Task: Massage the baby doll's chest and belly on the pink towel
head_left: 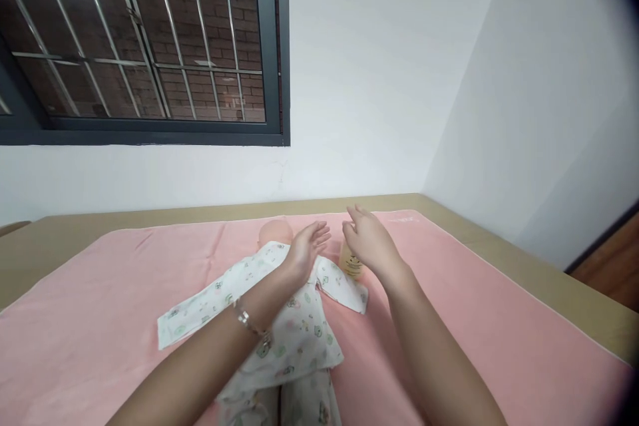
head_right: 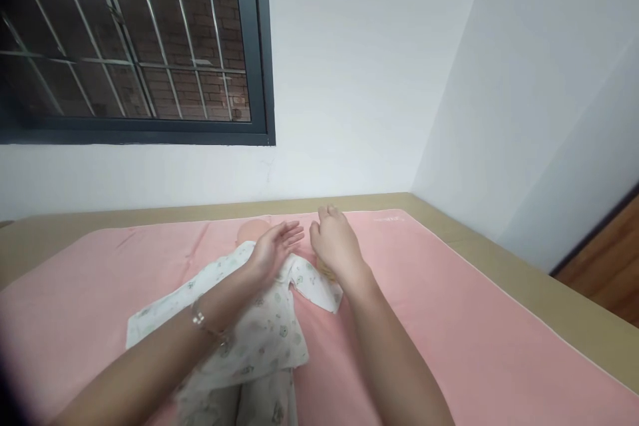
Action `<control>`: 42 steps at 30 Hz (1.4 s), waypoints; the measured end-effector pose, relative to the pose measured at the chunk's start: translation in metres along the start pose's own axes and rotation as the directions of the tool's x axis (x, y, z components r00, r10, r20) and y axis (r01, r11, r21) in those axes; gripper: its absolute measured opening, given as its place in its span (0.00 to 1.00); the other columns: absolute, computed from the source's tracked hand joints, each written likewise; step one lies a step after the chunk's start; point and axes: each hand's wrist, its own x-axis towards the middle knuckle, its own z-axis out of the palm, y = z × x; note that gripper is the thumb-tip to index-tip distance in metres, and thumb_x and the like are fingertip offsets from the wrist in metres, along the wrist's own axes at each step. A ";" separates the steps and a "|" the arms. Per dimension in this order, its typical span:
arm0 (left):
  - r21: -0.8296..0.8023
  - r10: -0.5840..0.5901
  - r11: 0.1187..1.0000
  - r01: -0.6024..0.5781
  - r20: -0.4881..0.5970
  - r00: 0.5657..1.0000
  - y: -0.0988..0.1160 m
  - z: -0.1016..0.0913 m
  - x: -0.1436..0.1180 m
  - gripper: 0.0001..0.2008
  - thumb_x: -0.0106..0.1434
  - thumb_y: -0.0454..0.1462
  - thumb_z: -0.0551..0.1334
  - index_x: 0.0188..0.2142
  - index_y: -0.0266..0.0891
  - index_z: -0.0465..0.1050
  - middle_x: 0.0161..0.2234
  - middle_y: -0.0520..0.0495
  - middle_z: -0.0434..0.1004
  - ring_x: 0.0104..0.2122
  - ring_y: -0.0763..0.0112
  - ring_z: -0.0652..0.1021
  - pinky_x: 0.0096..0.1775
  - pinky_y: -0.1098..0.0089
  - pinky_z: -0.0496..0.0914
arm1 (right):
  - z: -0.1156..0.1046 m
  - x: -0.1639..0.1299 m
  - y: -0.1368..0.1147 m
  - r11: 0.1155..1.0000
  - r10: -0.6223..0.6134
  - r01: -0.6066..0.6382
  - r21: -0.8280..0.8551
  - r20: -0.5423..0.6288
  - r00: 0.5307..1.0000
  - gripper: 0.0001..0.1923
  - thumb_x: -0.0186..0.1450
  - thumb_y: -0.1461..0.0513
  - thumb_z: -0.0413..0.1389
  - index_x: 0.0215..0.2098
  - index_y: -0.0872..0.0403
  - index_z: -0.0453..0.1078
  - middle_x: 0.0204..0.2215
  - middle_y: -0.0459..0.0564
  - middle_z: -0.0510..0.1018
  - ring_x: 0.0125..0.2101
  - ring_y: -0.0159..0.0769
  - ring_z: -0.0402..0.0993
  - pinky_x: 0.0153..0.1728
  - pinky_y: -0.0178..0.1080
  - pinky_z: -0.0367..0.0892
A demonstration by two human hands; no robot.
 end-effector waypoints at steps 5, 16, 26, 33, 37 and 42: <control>-0.395 -0.274 0.877 0.272 0.053 0.960 -0.002 0.039 0.036 0.25 0.66 0.46 0.48 0.51 0.27 0.64 0.55 0.28 0.68 0.54 0.60 0.73 0.50 0.65 0.71 | 0.019 0.009 0.016 0.983 0.024 -0.004 -0.186 0.104 0.994 0.21 0.66 0.68 0.41 0.52 0.62 0.69 0.53 0.62 0.73 0.56 0.43 0.66 0.51 0.39 0.64; -0.392 -0.371 0.836 0.383 0.109 0.922 0.007 0.022 -0.005 0.23 0.65 0.44 0.51 0.52 0.29 0.66 0.53 0.32 0.71 0.52 0.61 0.75 0.48 0.67 0.73 | 0.036 0.000 0.002 0.838 -0.056 0.054 -0.543 0.012 0.998 0.15 0.67 0.65 0.44 0.39 0.60 0.73 0.39 0.63 0.79 0.43 0.46 0.74 0.45 0.41 0.65; -0.399 -0.495 0.762 0.510 0.149 0.856 0.026 -0.045 -0.084 0.25 0.62 0.44 0.54 0.53 0.29 0.65 0.56 0.31 0.70 0.52 0.54 0.75 0.53 0.59 0.70 | 0.045 0.015 -0.021 0.804 0.133 -0.117 -0.583 -0.015 0.991 0.14 0.69 0.63 0.45 0.37 0.63 0.70 0.29 0.63 0.78 0.36 0.48 0.78 0.37 0.42 0.64; -0.468 -0.356 0.795 0.386 0.155 0.921 0.061 -0.062 -0.099 0.22 0.64 0.41 0.51 0.53 0.31 0.64 0.55 0.33 0.70 0.51 0.56 0.76 0.53 0.58 0.70 | 0.045 0.015 -0.027 0.798 0.239 -0.167 -0.579 0.049 0.970 0.19 0.70 0.59 0.42 0.37 0.60 0.73 0.33 0.62 0.79 0.40 0.49 0.76 0.42 0.47 0.62; -0.465 -0.316 0.813 0.350 0.152 0.937 0.071 -0.069 -0.103 0.21 0.64 0.40 0.50 0.53 0.31 0.63 0.55 0.33 0.71 0.52 0.57 0.76 0.54 0.58 0.69 | 0.046 0.012 -0.016 0.836 0.217 -0.119 -0.536 0.123 0.968 0.18 0.70 0.58 0.42 0.43 0.58 0.71 0.40 0.60 0.78 0.47 0.48 0.72 0.51 0.56 0.56; -0.444 -0.342 0.833 0.331 0.057 0.938 0.069 -0.068 -0.108 0.22 0.65 0.40 0.51 0.54 0.31 0.64 0.57 0.34 0.68 0.55 0.59 0.72 0.57 0.61 0.65 | 0.038 -0.008 -0.038 0.912 0.070 -0.034 -0.410 0.074 0.995 0.22 0.70 0.56 0.41 0.54 0.59 0.66 0.59 0.65 0.65 0.62 0.54 0.54 0.57 0.64 0.47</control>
